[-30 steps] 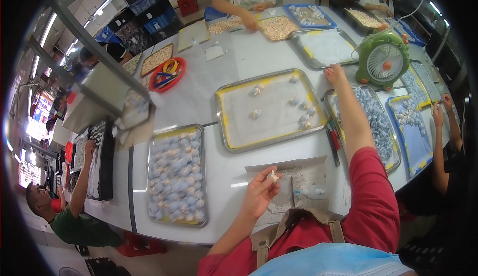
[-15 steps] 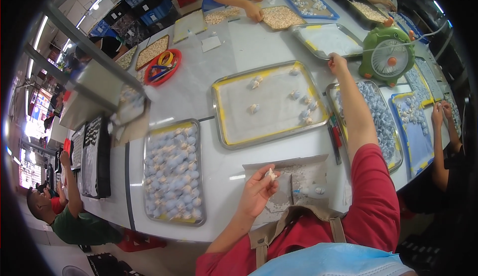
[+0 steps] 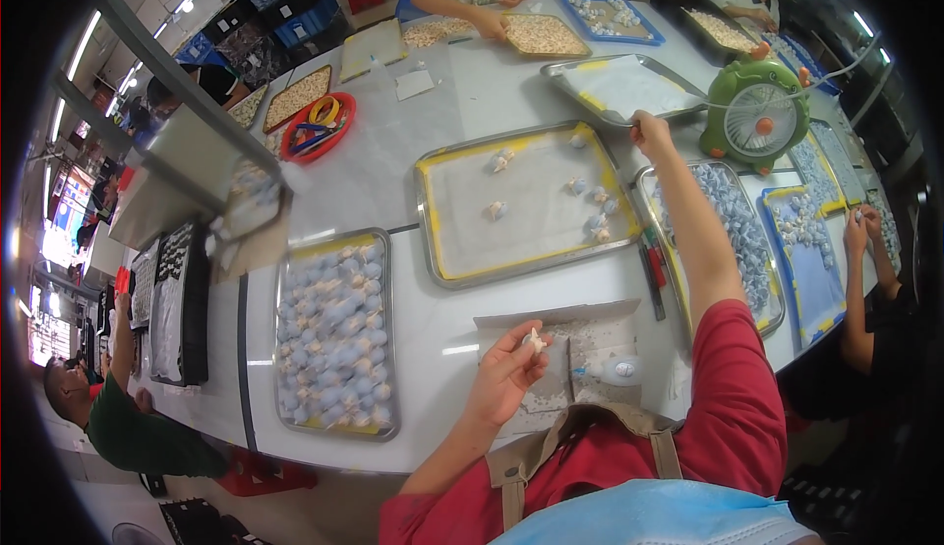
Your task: The person applies glue from a bottle to small toy parts and assembles them by hand at a workbench.
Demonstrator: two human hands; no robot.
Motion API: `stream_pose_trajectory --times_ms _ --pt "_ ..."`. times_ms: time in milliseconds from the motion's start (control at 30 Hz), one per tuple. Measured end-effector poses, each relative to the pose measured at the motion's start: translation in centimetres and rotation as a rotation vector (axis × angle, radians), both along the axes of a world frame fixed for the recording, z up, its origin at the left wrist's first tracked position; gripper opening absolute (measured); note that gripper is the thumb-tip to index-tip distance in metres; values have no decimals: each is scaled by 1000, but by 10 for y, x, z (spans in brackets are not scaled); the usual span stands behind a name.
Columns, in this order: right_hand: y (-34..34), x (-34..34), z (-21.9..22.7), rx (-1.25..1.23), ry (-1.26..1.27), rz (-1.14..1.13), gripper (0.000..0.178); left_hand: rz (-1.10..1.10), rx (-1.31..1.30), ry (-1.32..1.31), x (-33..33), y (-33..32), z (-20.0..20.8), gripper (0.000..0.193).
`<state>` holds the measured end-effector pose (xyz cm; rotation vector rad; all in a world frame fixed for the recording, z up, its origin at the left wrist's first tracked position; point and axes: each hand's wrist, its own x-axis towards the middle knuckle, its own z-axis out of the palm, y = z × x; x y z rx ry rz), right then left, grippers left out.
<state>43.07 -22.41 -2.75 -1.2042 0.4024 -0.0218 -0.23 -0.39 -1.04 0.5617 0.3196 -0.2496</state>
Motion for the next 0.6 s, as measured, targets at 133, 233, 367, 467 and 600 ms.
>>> stream_pose_trajectory --times_ms 133,233,367,467,600 --pt "16 -12 3 4 12 72 12 -3 6 -8 -1 -1 2 36" --pt "28 -21 12 -42 3 163 10 -4 1 -14 -1 -1 1 36" --pt "45 -34 36 -43 -31 276 11 -3 -15 -26 -2 0 1 36" --pt "57 -41 49 -62 -26 357 11 -6 -21 -11 -1 0 2 35" --pt "101 -43 51 -110 13 443 11 -2 -26 -1 -1 4 0 34"
